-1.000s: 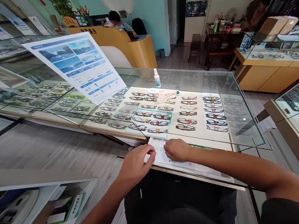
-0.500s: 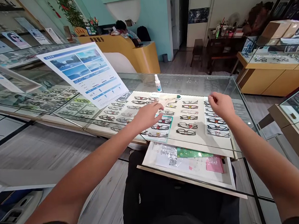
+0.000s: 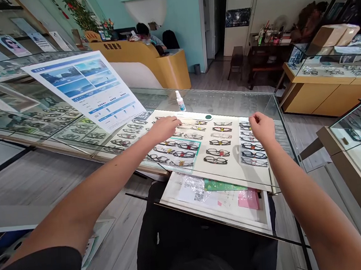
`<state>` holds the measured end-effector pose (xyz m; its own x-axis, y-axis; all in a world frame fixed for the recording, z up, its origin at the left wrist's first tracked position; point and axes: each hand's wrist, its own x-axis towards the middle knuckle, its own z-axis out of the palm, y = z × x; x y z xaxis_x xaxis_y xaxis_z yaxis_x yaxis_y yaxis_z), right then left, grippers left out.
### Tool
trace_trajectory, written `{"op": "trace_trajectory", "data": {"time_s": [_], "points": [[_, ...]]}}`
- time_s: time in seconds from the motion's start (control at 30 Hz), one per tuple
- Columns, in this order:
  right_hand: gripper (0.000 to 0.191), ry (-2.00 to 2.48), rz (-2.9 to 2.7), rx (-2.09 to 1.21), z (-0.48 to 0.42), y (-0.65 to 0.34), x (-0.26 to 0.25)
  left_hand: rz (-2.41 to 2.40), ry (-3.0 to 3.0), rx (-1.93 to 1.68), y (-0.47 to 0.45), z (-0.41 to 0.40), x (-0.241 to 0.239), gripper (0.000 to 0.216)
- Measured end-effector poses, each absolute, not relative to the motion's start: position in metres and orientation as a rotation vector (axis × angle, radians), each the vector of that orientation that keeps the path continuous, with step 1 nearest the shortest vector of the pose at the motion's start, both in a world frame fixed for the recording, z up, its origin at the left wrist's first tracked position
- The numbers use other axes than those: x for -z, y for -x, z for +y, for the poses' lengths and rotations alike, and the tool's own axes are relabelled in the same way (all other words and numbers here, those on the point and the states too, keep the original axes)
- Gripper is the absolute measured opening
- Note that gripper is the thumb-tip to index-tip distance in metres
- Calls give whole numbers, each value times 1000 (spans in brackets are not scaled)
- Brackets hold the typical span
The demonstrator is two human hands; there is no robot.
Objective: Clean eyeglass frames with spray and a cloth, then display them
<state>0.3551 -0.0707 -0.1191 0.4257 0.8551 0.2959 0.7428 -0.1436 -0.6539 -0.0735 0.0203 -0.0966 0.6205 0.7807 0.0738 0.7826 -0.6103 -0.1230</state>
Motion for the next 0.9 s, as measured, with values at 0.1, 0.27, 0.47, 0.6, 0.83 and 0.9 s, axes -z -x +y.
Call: {"op": "trace_trajectory", "data": {"time_s": [0.1,0.27,0.47,0.6,0.83,0.9], "points": [[20,1914,-1323,-194,-69,-355,120,-1396,2640,-31,117,7,93,49],[15,1897,-1317,-250,-69,-347,122,-1614,2511,-141,184,-20,87,49],[13,1931,-1247,-94,-61,-380,126,-1494,2506,253,191,-77,83,45],[25,2151,-1024,18,-60,-429,130,-1402,2956,292,155,-132,75,34],[38,2197,-877,-28,-63,-452,142,-1284,3394,-391,95,-147,89,27],[38,2194,-835,7,-61,-453,147,-1282,3368,-557,88,-139,102,24]]}}
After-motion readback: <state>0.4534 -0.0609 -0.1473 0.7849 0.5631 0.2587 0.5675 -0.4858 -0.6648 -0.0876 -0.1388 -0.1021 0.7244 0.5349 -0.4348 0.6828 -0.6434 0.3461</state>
